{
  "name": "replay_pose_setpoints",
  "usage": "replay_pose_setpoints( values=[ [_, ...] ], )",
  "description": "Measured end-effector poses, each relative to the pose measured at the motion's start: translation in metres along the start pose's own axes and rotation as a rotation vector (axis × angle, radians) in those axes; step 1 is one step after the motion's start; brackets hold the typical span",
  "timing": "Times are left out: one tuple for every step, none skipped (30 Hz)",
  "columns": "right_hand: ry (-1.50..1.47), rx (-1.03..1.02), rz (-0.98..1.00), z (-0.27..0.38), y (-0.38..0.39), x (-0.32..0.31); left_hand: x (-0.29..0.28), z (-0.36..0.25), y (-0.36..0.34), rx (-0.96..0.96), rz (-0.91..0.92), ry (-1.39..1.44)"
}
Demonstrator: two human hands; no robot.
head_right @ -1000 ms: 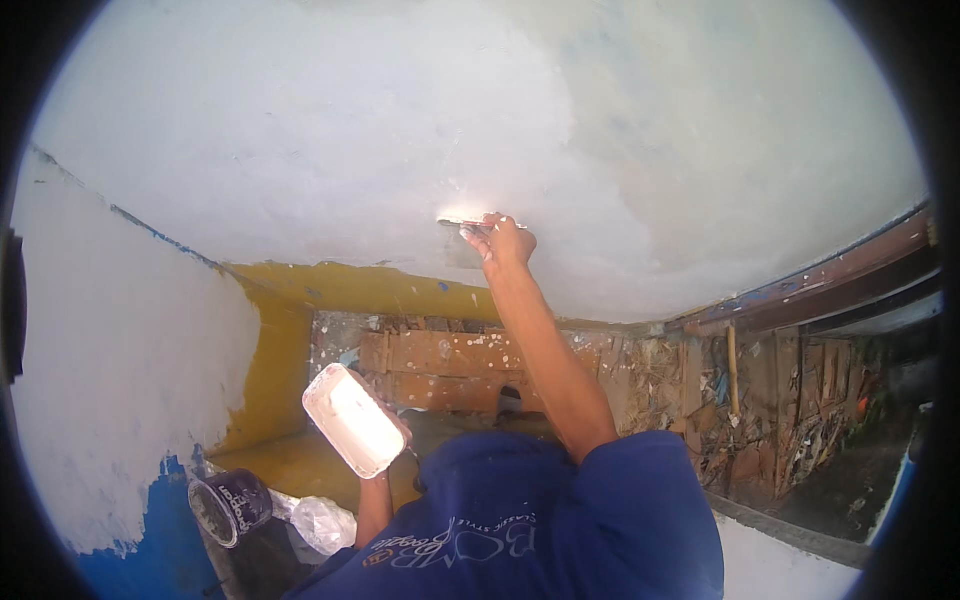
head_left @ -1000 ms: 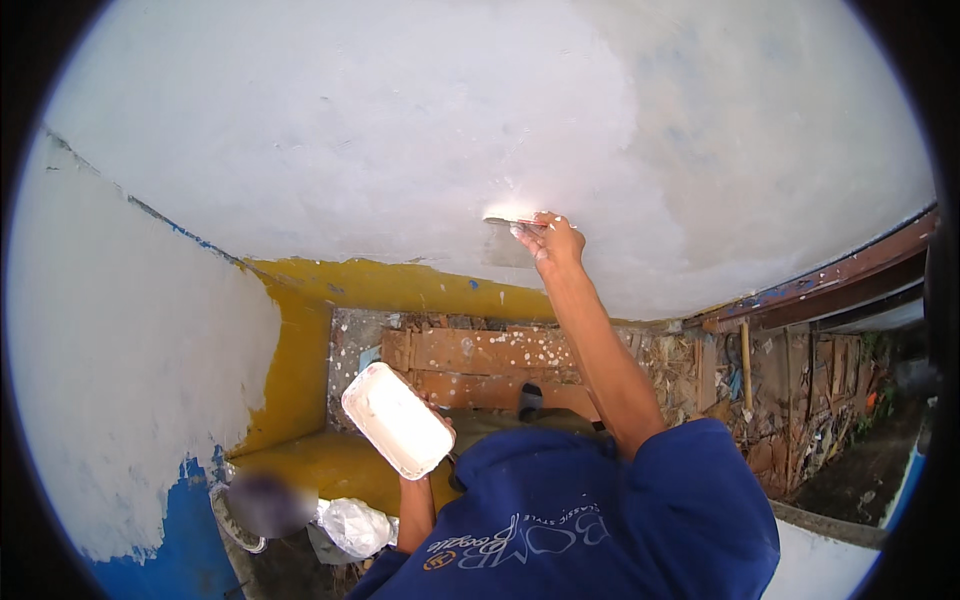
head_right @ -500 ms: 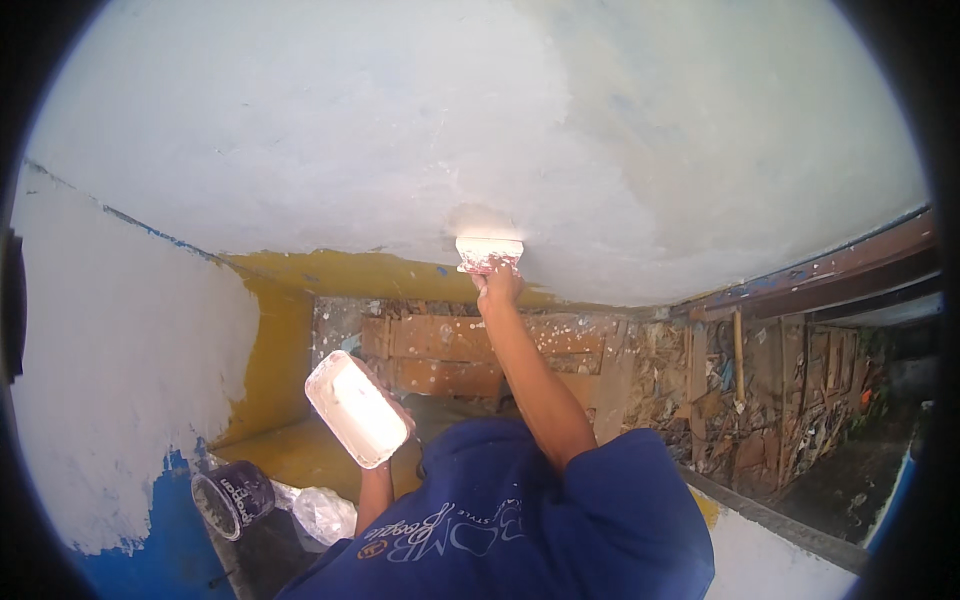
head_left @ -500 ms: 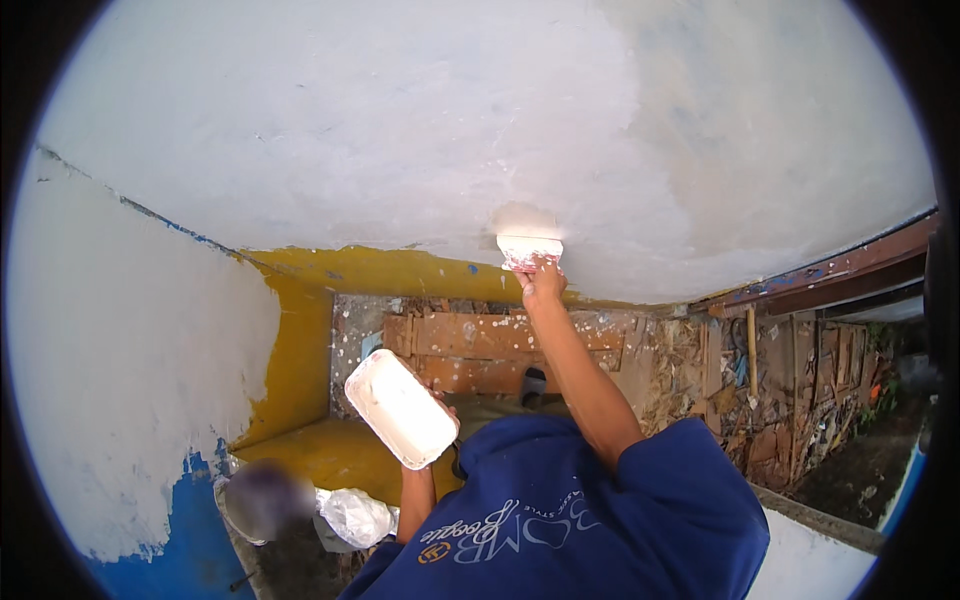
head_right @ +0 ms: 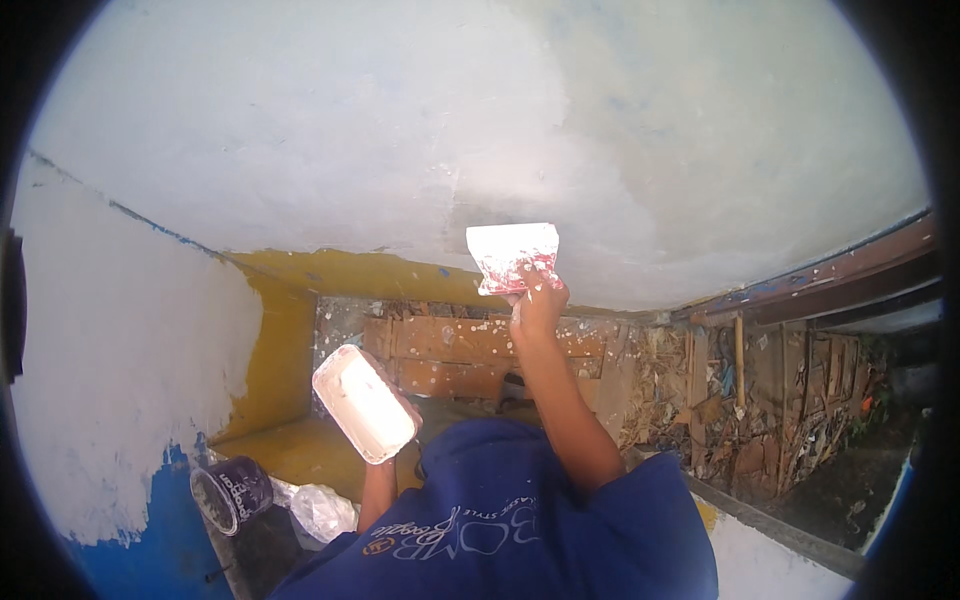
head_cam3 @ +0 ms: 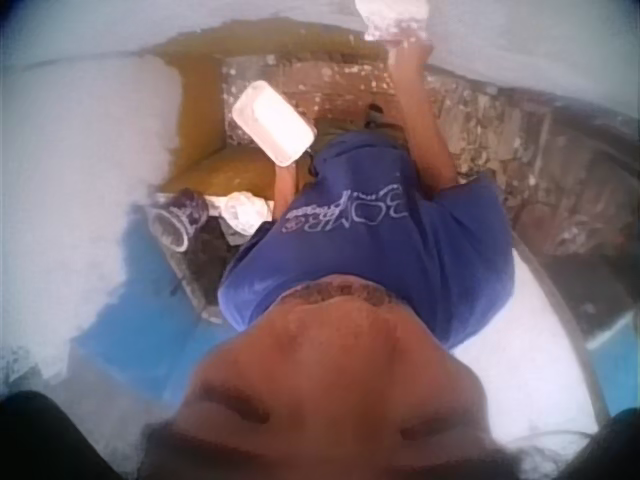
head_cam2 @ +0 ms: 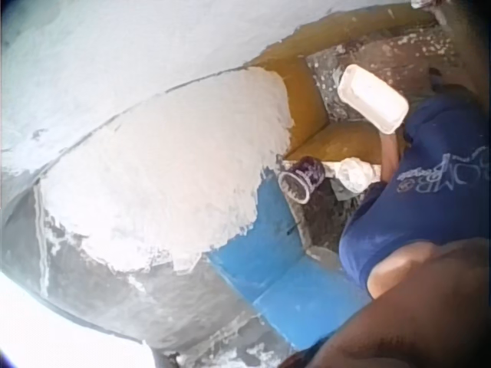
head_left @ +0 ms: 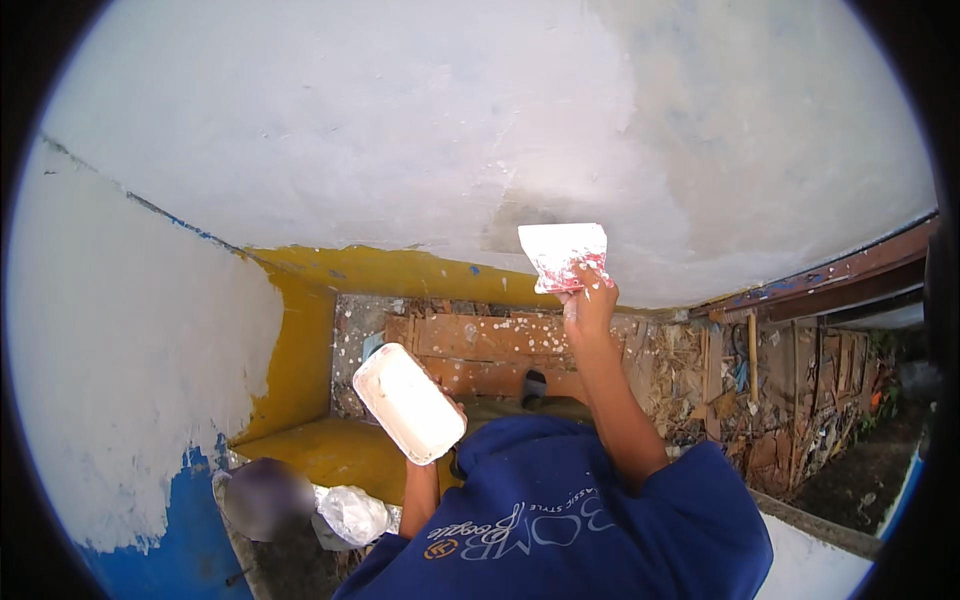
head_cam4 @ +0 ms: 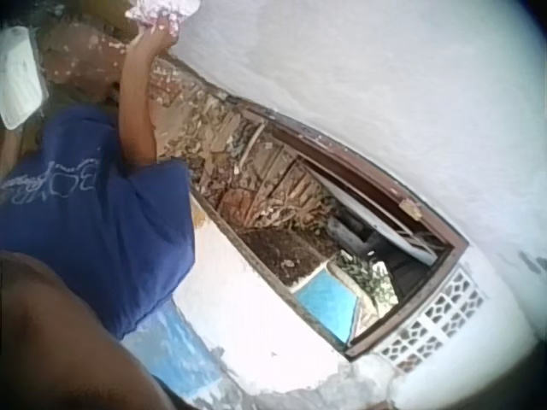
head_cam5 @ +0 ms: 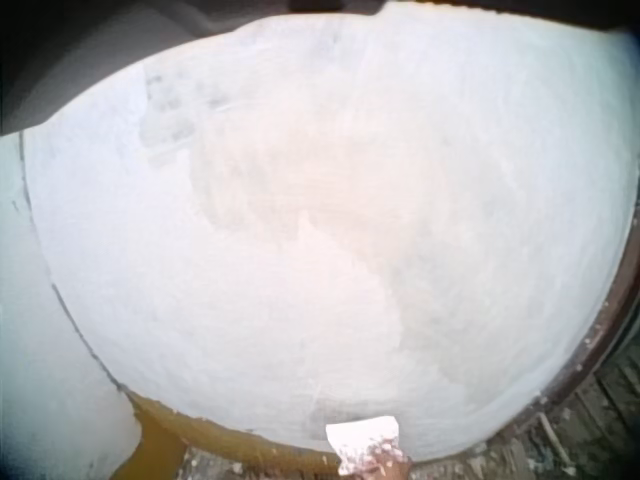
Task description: The person applies white plaster to a blue and yellow wall using a putty knife, repeatedly scraping the material from a small container and spreading it across the wall surface.
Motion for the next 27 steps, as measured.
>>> replay_pose_setpoints(
  values=[
    [0.010, 0.103, -0.066, -0.017, -0.007, -0.023, -0.002, 0.002, 0.001, -0.014, 0.003, 0.031],
    [0.011, 0.102, -0.074, -0.032, -0.020, -0.037, -0.004, 0.004, 0.001, -0.027, 0.003, 0.061],
    [0.079, 0.147, -0.213, -0.052, -0.031, -0.061, -0.016, -0.001, 0.007, -0.002, -0.065, 0.002],
    [0.144, 0.189, -0.351, -0.067, -0.043, -0.082, -0.025, -0.004, 0.010, 0.020, -0.130, -0.058],
    [0.140, 0.189, -0.360, -0.079, -0.061, -0.094, -0.023, -0.002, 0.009, 0.012, -0.136, -0.060],
    [0.142, 0.216, -0.350, -0.090, -0.080, -0.102, -0.016, 0.000, 0.008, 0.028, -0.139, -0.120],
    [0.143, 0.237, -0.336, -0.093, -0.099, -0.101, -0.016, -0.001, 0.007, 0.032, -0.141, -0.149],
    [0.161, 0.191, -0.359, -0.086, -0.109, -0.088, -0.018, -0.002, 0.008, 0.047, -0.145, -0.178],
    [0.148, 0.186, -0.344, -0.076, -0.121, -0.071, -0.027, -0.008, 0.013, 0.050, -0.164, -0.289],
    [0.152, 0.191, -0.342, -0.063, -0.126, -0.058, -0.032, -0.010, 0.014, 0.053, -0.173, -0.397],
    [0.128, 0.133, -0.327, -0.045, -0.128, -0.044, -0.033, -0.009, 0.016, 0.058, -0.177, -0.397],
    [0.102, 0.075, -0.313, -0.031, -0.125, -0.033, -0.034, -0.010, 0.018, 0.066, -0.179, -0.351],
    [0.108, 0.078, -0.307, -0.023, -0.112, -0.028, -0.035, -0.010, 0.017, 0.082, -0.176, -0.301],
    [0.094, 0.022, -0.284, -0.015, -0.090, -0.027, -0.035, -0.007, 0.017, 0.098, -0.175, -0.292],
    [0.076, -0.038, -0.271, -0.009, -0.071, -0.035, -0.031, -0.004, 0.016, 0.092, -0.171, -0.291],
    [0.081, -0.036, -0.270, -0.012, -0.059, -0.048, -0.029, 0.000, 0.016, 0.085, -0.168, -0.292],
    [0.050, -0.036, -0.274, -0.019, -0.050, -0.062, -0.031, 0.001, 0.017, 0.088, -0.169, -0.292],
    [0.017, -0.039, -0.280, -0.027, -0.047, -0.075, -0.035, 0.001, 0.019, 0.125, -0.174, -0.348],
    [0.016, 0.073, -0.321, -0.048, -0.054, -0.093, -0.038, 0.002, 0.019, 0.160, -0.176, -0.402],
    [0.014, 0.186, -0.358, -0.074, -0.066, -0.113, -0.037, 0.008, 0.014, 0.158, -0.169, -0.401],
    [-0.004, 0.295, -0.405, -0.101, -0.083, -0.133, -0.032, 0.014, 0.009, 0.165, -0.152, -0.310],
    [-0.010, 0.293, -0.409, -0.116, -0.097, -0.143, -0.030, 0.016, 0.007, 0.167, -0.143, -0.266],
    [-0.004, 0.327, -0.378, -0.130, -0.109, -0.146, -0.026, 0.019, 0.005, 0.166, -0.134, -0.223],
    [0.004, 0.362, -0.345, -0.139, -0.116, -0.144, -0.026, 0.019, 0.004, 0.150, -0.152, -0.344],
    [-0.001, 0.357, -0.343, -0.139, -0.122, -0.136, -0.025, 0.019, 0.002, 0.136, -0.165, -0.464],
    [-0.045, 0.313, -0.368, -0.137, -0.129, -0.130, -0.025, 0.019, -0.001, 0.130, -0.157, -0.467],
    [-0.087, 0.273, -0.395, -0.136, -0.130, -0.127, -0.025, 0.021, -0.003, 0.112, -0.158, -0.448]
  ],
)
Point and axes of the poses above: each hand's wrist, its own y-axis away from the middle knuckle, its own x-axis out of the palm, z = x × y, the point moved 6 cm from there along -y, towards the middle knuckle, and after that the axes turned 5 degrees about -y, right-handed, at the moved point
